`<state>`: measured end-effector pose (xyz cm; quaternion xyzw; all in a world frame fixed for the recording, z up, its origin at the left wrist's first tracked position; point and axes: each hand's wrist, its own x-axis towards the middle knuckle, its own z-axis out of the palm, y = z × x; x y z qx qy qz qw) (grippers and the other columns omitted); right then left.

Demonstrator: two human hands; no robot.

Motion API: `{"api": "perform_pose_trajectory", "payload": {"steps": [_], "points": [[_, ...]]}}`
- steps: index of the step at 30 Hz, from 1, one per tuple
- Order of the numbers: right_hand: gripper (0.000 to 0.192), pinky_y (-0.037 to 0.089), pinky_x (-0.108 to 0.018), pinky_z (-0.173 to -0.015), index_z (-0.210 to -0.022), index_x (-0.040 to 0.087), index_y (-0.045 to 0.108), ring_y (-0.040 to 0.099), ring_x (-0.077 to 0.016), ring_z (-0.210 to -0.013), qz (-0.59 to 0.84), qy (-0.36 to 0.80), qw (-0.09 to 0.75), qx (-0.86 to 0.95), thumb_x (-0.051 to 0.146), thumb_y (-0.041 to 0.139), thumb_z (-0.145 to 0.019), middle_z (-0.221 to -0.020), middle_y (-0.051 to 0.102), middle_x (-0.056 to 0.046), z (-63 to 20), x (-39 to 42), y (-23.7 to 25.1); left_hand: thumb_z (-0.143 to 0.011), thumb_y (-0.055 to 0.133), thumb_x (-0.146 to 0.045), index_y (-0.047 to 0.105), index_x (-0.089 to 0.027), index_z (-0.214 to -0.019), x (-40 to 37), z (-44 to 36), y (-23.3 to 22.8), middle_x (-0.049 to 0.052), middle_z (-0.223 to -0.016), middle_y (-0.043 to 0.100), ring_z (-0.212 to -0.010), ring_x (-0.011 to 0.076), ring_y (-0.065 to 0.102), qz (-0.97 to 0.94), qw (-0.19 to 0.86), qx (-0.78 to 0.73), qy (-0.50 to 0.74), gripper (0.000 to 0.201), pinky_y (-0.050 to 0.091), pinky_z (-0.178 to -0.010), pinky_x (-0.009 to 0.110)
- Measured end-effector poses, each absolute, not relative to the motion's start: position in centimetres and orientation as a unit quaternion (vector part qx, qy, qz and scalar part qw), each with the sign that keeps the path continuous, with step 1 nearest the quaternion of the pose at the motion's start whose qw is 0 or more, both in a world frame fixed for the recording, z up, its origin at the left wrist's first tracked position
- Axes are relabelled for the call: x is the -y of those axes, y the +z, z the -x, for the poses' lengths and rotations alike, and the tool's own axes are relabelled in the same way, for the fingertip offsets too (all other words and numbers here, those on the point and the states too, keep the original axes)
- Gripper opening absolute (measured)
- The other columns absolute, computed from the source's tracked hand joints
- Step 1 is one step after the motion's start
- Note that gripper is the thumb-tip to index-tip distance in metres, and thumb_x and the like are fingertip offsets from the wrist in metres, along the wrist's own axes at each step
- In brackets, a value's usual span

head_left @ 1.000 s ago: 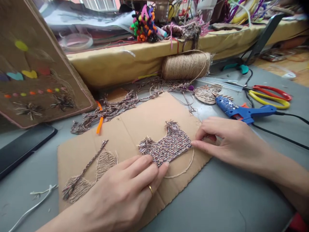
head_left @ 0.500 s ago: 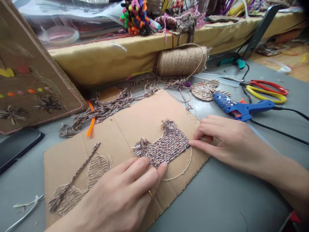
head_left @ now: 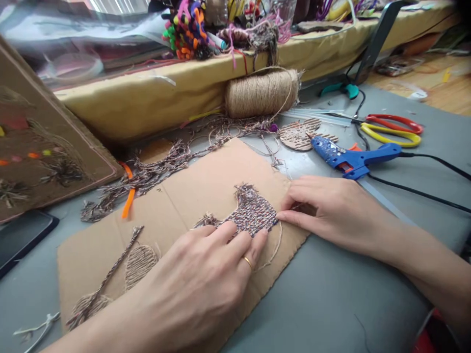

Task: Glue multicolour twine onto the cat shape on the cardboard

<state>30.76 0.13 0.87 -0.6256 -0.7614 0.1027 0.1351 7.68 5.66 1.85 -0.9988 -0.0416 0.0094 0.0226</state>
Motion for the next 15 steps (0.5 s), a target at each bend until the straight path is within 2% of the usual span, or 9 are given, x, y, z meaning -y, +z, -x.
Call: {"api": "perform_pose_trajectory", "payload": {"steps": [5,11,15], "points": [[0.014,0.037,-0.028,-0.067,-0.079,0.022,0.061,0.056,-0.0174,-0.077,0.623,0.094,0.133,0.765,0.031,0.054,-0.087,-0.079,0.062,-0.002,-31.1,-0.1,0.8,-0.092,0.034,-0.016,0.055,-0.008,-0.113,-6.2,-8.6,1.9,0.006,-0.082,0.057,-0.071,0.0188,0.049,0.999,0.009,0.032,-0.032,0.031,0.041,-0.052,0.031],[0.014,0.037,-0.028,-0.066,-0.080,0.022,0.061,0.056,-0.0173,-0.076,0.619,0.095,0.148,0.766,0.029,0.052,-0.088,-0.078,0.062,-0.001,-31.2,0.0,0.8,-0.094,0.030,-0.020,0.050,-0.013,-0.118,-6.9,-9.8,1.7,0.004,-0.082,0.056,-0.070,0.0163,0.048,0.998,0.016,0.051,-0.015,0.032,0.033,-0.046,0.025],[0.014,0.037,-0.028,-0.065,-0.080,0.022,0.062,0.057,-0.0174,-0.075,0.621,0.097,0.152,0.763,0.027,0.052,-0.087,-0.076,0.062,-0.001,-31.1,0.1,0.8,-0.094,0.031,-0.019,0.053,-0.012,-0.111,-6.8,-10.4,1.8,0.003,-0.081,0.056,-0.067,0.0162,0.049,0.999,0.016,0.037,0.006,0.028,0.035,-0.048,0.026]]}}
